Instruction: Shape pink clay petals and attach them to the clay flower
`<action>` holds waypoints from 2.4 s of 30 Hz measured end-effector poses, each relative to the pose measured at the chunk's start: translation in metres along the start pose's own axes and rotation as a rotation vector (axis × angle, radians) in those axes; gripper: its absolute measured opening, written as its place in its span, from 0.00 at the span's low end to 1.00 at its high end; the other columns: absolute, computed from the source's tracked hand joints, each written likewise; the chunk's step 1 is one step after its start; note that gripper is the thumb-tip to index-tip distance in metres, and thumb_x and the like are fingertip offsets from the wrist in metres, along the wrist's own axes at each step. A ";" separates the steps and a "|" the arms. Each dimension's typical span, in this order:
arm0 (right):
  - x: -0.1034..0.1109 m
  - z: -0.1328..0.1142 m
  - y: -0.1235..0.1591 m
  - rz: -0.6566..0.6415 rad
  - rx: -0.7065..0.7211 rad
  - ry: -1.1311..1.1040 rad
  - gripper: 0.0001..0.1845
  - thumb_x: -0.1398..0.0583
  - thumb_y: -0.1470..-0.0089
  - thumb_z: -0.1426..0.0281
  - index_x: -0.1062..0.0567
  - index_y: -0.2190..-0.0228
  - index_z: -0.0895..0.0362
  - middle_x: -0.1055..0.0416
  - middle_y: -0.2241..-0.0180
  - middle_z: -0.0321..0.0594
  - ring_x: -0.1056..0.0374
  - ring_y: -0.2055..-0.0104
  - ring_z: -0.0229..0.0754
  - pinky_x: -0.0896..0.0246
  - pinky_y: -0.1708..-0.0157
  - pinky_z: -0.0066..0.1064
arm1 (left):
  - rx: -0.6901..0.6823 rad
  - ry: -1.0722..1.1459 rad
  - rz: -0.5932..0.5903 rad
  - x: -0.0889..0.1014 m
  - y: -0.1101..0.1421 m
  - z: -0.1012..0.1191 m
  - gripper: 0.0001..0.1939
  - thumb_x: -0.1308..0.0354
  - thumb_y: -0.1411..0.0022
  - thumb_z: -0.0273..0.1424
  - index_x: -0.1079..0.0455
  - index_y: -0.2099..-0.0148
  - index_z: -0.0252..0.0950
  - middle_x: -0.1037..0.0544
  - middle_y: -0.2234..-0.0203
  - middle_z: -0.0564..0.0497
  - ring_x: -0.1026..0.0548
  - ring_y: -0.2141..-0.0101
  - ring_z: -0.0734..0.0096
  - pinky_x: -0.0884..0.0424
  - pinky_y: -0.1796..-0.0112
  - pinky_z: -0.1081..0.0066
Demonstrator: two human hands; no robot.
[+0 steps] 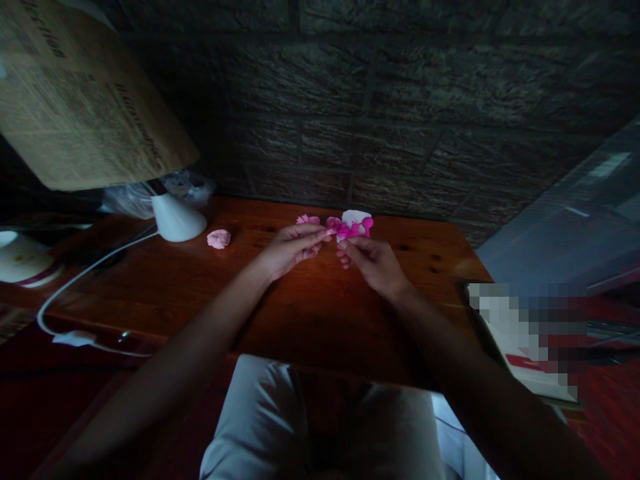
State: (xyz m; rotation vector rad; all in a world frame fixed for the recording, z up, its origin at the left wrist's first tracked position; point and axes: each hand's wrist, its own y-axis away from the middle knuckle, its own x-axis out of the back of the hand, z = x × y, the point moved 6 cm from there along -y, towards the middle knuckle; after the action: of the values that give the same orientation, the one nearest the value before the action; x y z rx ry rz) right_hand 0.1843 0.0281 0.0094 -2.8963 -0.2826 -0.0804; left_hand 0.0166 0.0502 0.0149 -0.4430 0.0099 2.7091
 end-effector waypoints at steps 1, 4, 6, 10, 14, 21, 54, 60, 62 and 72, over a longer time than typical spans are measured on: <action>0.001 0.001 0.000 0.023 -0.004 -0.022 0.26 0.32 0.53 0.45 0.18 0.69 0.55 0.22 0.71 0.40 0.29 0.71 0.39 0.29 0.66 0.36 | -0.003 -0.003 -0.007 -0.001 0.000 0.000 0.12 0.24 0.49 0.33 0.17 0.62 0.37 0.18 0.65 0.49 0.28 0.70 0.81 0.31 0.68 0.78; 0.007 0.003 -0.001 0.086 -0.019 -0.069 0.23 0.29 0.54 0.50 0.17 0.65 0.54 0.20 0.68 0.40 0.29 0.69 0.39 0.29 0.65 0.36 | -0.008 -0.005 -0.028 -0.004 0.000 0.001 0.11 0.25 0.49 0.34 0.17 0.62 0.38 0.19 0.65 0.50 0.28 0.69 0.82 0.32 0.68 0.80; 0.010 0.005 -0.001 0.102 -0.035 -0.081 0.22 0.29 0.55 0.52 0.16 0.64 0.54 0.20 0.67 0.40 0.29 0.69 0.38 0.29 0.63 0.37 | -0.001 0.000 -0.023 -0.004 0.000 0.000 0.11 0.24 0.50 0.34 0.16 0.63 0.38 0.19 0.65 0.50 0.28 0.70 0.82 0.32 0.69 0.80; 0.010 0.008 -0.001 0.074 -0.054 -0.087 0.21 0.28 0.55 0.52 0.15 0.63 0.53 0.20 0.66 0.39 0.28 0.67 0.39 0.28 0.60 0.38 | 0.022 0.001 0.001 -0.003 0.000 -0.001 0.10 0.25 0.49 0.31 0.16 0.62 0.37 0.19 0.65 0.49 0.29 0.71 0.82 0.32 0.69 0.80; 0.007 0.012 -0.001 0.038 -0.084 -0.085 0.21 0.28 0.55 0.52 0.15 0.62 0.53 0.20 0.65 0.40 0.28 0.66 0.39 0.27 0.61 0.37 | 0.024 -0.010 0.000 -0.002 0.001 0.000 0.10 0.25 0.49 0.28 0.16 0.62 0.37 0.19 0.64 0.50 0.27 0.68 0.81 0.32 0.68 0.79; 0.008 0.008 0.000 0.057 -0.085 -0.067 0.19 0.28 0.56 0.55 0.15 0.63 0.52 0.20 0.62 0.39 0.29 0.67 0.38 0.29 0.63 0.35 | 0.002 -0.069 0.002 0.000 -0.001 -0.004 0.12 0.24 0.51 0.32 0.17 0.62 0.36 0.19 0.65 0.49 0.28 0.69 0.79 0.33 0.69 0.77; 0.011 0.000 -0.002 0.130 0.001 -0.152 0.17 0.25 0.61 0.61 0.25 0.74 0.54 0.23 0.71 0.35 0.31 0.70 0.39 0.35 0.64 0.35 | -0.039 -0.390 -0.071 -0.004 -0.002 -0.008 0.15 0.29 0.47 0.38 0.17 0.59 0.35 0.19 0.69 0.49 0.32 0.72 0.77 0.40 0.72 0.74; 0.009 0.003 -0.002 0.128 -0.042 -0.138 0.18 0.26 0.59 0.61 0.26 0.71 0.53 0.23 0.72 0.35 0.30 0.69 0.40 0.35 0.65 0.36 | -0.017 -0.378 -0.066 0.001 -0.004 -0.012 0.14 0.30 0.45 0.38 0.17 0.58 0.36 0.17 0.64 0.46 0.31 0.71 0.77 0.40 0.72 0.75; 0.008 0.005 -0.002 0.100 -0.048 -0.143 0.18 0.26 0.59 0.62 0.27 0.71 0.53 0.23 0.72 0.35 0.29 0.69 0.40 0.35 0.64 0.36 | -0.015 -0.373 -0.058 0.002 -0.004 -0.012 0.14 0.31 0.44 0.38 0.18 0.58 0.35 0.17 0.63 0.46 0.31 0.71 0.77 0.40 0.72 0.75; 0.007 0.002 -0.003 0.083 -0.002 -0.191 0.17 0.25 0.59 0.60 0.26 0.74 0.52 0.23 0.72 0.34 0.29 0.69 0.38 0.33 0.63 0.35 | -0.017 -0.371 -0.066 0.000 -0.003 -0.011 0.13 0.30 0.45 0.37 0.17 0.59 0.36 0.18 0.64 0.47 0.32 0.72 0.77 0.41 0.72 0.75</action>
State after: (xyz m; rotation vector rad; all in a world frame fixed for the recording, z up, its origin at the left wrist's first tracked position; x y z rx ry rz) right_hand 0.1904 0.0331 0.0087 -2.9161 -0.1942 0.2103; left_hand 0.0212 0.0524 0.0043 0.0582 -0.1275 2.6848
